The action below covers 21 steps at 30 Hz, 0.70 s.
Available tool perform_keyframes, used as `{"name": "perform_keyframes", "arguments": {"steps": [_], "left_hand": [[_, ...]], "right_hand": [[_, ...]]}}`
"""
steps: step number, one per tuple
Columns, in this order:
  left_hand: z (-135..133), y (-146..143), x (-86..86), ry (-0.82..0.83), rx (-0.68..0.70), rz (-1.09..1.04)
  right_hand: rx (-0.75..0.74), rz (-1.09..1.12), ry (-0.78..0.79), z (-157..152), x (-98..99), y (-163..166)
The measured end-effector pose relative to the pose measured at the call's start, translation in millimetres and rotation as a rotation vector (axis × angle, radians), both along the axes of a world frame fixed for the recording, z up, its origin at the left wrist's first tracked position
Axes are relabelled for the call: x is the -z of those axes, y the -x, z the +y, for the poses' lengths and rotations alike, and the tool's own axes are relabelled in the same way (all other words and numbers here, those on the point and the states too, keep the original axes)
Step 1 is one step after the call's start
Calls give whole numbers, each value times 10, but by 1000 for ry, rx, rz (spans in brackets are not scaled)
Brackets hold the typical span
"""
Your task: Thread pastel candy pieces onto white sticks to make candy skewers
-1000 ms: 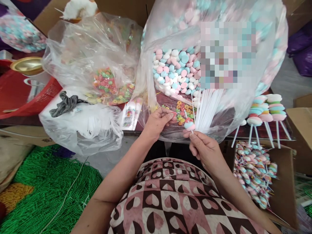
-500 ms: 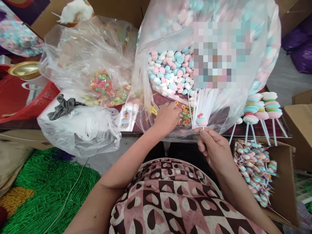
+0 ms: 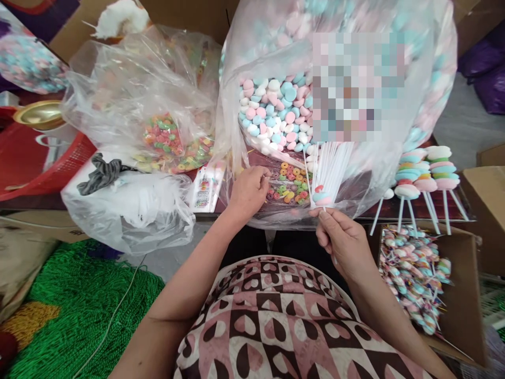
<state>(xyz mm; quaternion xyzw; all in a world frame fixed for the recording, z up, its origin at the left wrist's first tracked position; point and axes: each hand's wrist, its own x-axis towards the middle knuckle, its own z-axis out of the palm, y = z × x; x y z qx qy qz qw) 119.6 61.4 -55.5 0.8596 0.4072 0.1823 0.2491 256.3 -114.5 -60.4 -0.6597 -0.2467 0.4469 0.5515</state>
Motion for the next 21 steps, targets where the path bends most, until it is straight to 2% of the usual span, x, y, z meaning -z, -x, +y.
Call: {"name": "perform_keyframes", "arguments": {"steps": [3, 7, 12, 16, 21], "left_hand": [[-15, 13, 25, -158, 31, 182], [-75, -90, 63, -218, 136, 246], [-92, -227, 39, -227, 214, 344], [-70, -221, -5, -212, 297, 356], [-55, -158, 16, -72, 241, 251]], "right_hand": [[-2, -10, -1, 6, 6, 15], [0, -21, 0, 7, 3, 25], [8, -7, -17, -6, -2, 14], [18, 6, -14, -6, -16, 27], [-13, 0, -3, -1, -10, 44]]}}
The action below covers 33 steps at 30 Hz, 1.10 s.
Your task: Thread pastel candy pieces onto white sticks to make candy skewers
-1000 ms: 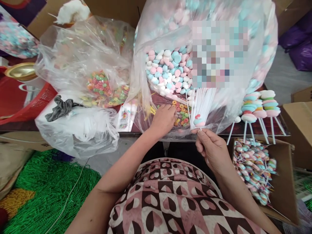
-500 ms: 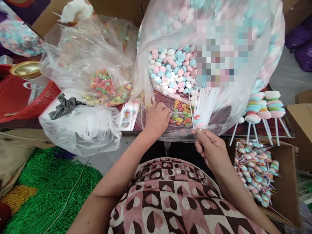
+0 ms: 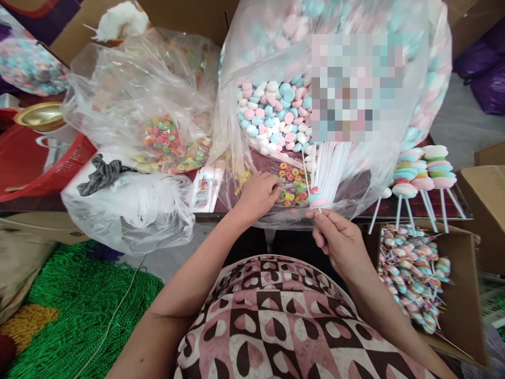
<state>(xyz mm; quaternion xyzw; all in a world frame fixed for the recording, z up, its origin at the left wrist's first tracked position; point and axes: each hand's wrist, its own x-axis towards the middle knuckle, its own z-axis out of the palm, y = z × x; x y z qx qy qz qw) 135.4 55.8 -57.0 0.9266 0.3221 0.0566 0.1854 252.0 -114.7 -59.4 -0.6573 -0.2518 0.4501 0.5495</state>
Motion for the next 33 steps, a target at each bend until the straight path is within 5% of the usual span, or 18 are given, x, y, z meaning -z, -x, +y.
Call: {"name": "perform_keyframes", "arguments": {"steps": [11, 20, 24, 33], "left_hand": [[0, -15, -57, -2, 94, 56], [15, 96, 40, 524, -252, -524], [6, 119, 43, 358, -235, -500], [-92, 139, -51, -15, 114, -31]], "right_hand": [[-23, -10, -9, 3, 36, 3], [-93, 20, 45, -3, 51, 47], [-71, 13, 28, 15, 47, 36], [-11, -17, 3, 1, 47, -19]]}}
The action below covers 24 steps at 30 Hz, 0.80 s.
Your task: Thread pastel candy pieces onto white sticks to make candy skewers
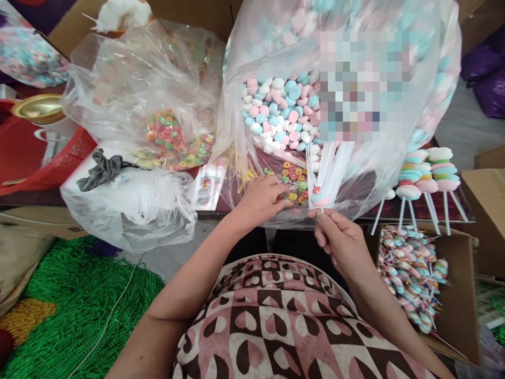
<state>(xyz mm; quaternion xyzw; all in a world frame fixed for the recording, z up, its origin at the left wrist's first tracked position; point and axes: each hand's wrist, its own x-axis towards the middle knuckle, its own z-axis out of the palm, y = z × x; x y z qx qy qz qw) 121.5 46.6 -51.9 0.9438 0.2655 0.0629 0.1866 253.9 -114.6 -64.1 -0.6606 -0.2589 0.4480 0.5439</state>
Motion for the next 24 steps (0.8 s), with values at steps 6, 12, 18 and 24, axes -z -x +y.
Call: {"name": "perform_keyframes", "arguments": {"steps": [6, 12, 18, 24], "left_hand": [[-21, 14, 72, -36, -13, -37], [-3, -1, 67, 562, -311, -565], [-104, -60, 76, 1051, -383, -824], [-161, -54, 129, 866, -387, -740]], "right_hand": [[-49, 10, 16, -3, 23, 37], [-223, 23, 83, -29, -60, 47], [-273, -22, 110, 27, -115, 108], [-243, -43, 120, 32, -127, 126]]}}
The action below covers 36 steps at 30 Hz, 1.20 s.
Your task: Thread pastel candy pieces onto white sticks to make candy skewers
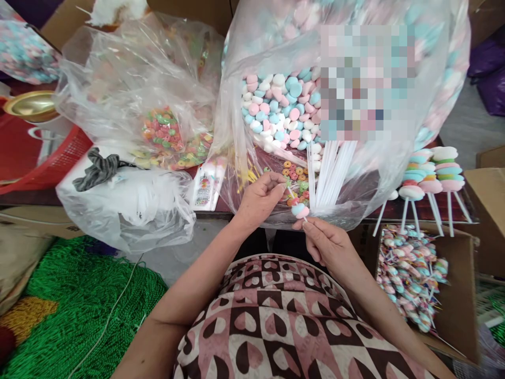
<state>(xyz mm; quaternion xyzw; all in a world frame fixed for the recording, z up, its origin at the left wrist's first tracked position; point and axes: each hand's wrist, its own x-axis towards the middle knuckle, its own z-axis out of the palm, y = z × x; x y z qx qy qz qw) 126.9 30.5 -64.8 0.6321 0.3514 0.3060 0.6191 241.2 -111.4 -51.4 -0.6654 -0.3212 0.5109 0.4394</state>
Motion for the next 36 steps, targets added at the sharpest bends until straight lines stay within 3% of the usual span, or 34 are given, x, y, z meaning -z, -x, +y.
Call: {"name": "perform_keyframes", "arguments": {"steps": [5, 7, 10, 15, 19, 21, 25, 28, 36], "left_hand": [[-19, 59, -58, -453, 14, 208], [-25, 64, -84, -546, 9, 255], [-64, 42, -98, -590, 37, 300], [-158, -4, -101, -567, 214, 250], [-68, 7, -109, -446, 108, 211], [7, 7, -94, -504, 48, 306], [56, -38, -43, -795, 242, 625], [14, -73, -37, -949, 301, 797], [46, -120, -49, -938, 310, 862]], "right_hand": [[7, 39, 27, -6, 6, 21], [23, 62, 24, -7, 0, 24], [69, 84, 9, 0, -4, 27], [134, 97, -50, 52, 66, 23], [237, 113, -137, 65, 88, -98], [309, 118, -186, 52, 62, -179], [346, 137, -212, 34, 20, -231], [306, 146, -187, 38, 45, -172], [294, 151, -172, 37, 113, -103]]}}
